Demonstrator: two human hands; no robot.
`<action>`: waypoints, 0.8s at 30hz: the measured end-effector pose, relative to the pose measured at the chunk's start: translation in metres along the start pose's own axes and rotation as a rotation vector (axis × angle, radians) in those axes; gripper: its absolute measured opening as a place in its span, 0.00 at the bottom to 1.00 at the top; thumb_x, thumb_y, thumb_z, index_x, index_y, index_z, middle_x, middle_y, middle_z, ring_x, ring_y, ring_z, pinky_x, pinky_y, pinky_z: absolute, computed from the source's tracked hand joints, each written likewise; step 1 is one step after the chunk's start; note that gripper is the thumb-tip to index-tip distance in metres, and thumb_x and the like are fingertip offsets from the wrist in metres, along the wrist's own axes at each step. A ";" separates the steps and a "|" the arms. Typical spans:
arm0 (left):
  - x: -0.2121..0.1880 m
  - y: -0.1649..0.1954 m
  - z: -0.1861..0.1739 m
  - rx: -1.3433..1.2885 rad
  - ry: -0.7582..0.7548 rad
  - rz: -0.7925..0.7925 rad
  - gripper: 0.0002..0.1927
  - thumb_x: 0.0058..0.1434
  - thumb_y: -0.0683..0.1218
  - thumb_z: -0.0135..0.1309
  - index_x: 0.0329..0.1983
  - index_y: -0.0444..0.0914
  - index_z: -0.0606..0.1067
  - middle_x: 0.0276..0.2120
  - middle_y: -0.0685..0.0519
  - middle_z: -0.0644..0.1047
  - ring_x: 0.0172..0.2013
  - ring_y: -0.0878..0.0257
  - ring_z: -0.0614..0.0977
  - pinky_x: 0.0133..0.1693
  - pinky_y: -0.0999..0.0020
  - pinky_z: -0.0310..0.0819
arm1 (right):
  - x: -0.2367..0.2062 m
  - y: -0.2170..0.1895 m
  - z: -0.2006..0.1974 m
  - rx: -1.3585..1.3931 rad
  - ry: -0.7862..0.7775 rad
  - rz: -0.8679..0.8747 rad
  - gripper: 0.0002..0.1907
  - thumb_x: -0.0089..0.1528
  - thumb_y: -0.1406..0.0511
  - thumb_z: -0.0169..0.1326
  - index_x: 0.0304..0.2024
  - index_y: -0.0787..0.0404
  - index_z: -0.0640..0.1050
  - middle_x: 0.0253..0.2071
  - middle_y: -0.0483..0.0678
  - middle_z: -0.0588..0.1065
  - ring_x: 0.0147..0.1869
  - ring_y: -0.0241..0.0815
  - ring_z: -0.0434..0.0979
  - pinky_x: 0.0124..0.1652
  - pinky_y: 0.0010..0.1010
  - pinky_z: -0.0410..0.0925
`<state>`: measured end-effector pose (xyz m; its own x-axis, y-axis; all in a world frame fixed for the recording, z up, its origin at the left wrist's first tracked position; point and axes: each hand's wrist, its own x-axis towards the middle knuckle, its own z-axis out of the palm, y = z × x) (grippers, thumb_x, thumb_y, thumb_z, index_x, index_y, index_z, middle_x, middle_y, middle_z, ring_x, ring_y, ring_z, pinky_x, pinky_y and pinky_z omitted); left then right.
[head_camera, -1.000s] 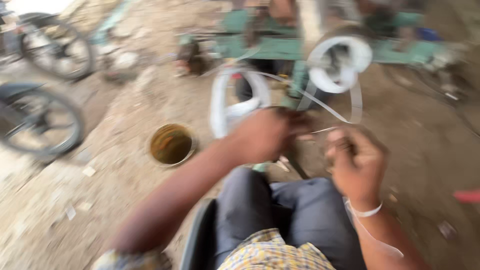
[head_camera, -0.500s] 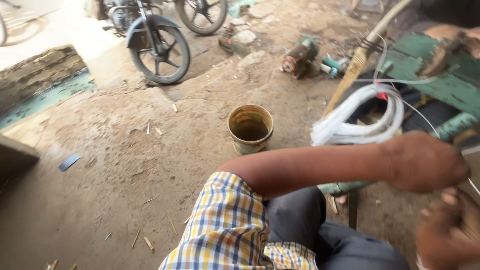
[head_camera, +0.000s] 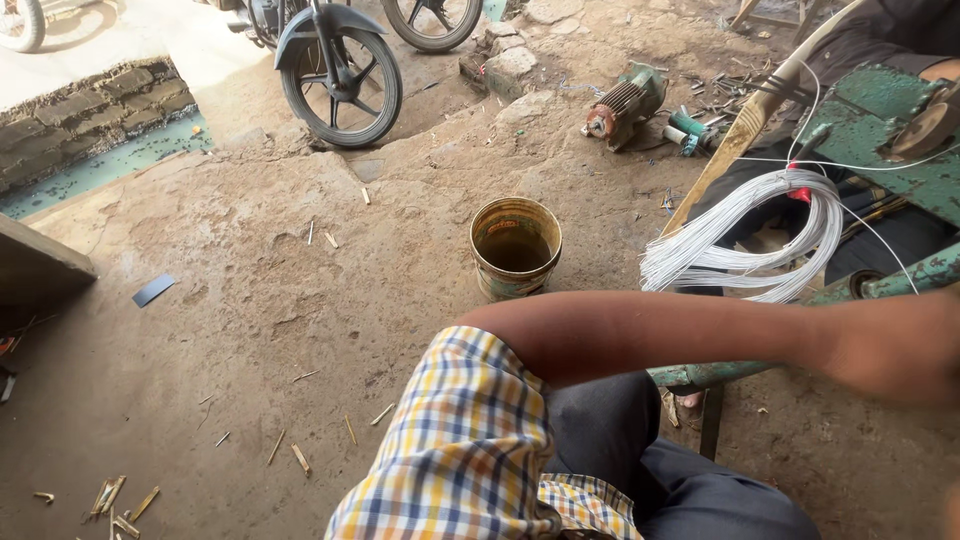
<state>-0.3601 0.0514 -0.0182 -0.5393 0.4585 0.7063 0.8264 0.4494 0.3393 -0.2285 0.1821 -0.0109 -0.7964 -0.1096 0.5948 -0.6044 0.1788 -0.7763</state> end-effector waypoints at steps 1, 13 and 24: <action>-0.002 0.005 -0.006 0.064 -0.040 0.011 0.14 0.57 0.54 0.54 0.35 0.39 0.80 0.29 0.48 0.83 0.33 0.52 0.85 0.35 0.58 0.80 | 0.001 -0.001 -0.002 -0.002 0.000 -0.004 0.14 0.75 0.63 0.50 0.57 0.68 0.75 0.46 0.46 0.77 0.46 0.37 0.74 0.48 0.27 0.66; 0.000 0.051 -0.047 -0.477 -0.020 -0.186 0.15 0.76 0.53 0.47 0.57 0.41 0.76 0.49 0.48 0.83 0.51 0.56 0.85 0.57 0.60 0.79 | 0.031 -0.059 -0.002 0.207 0.059 -0.070 0.16 0.73 0.62 0.53 0.58 0.65 0.76 0.51 0.44 0.78 0.55 0.37 0.77 0.58 0.29 0.69; -0.007 0.079 -0.056 -0.051 -0.012 -0.307 0.19 0.64 0.51 0.56 0.58 0.52 0.78 0.41 0.52 0.86 0.41 0.53 0.88 0.44 0.59 0.81 | 0.035 0.004 -0.012 0.937 0.066 0.128 0.10 0.78 0.61 0.56 0.52 0.62 0.75 0.47 0.41 0.74 0.49 0.30 0.70 0.55 0.22 0.65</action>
<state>-0.2816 0.0409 0.0381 -0.7667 0.3167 0.5585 0.6314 0.5292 0.5668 -0.2587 0.1910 0.0095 -0.8723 -0.0826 0.4819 -0.3065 -0.6756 -0.6706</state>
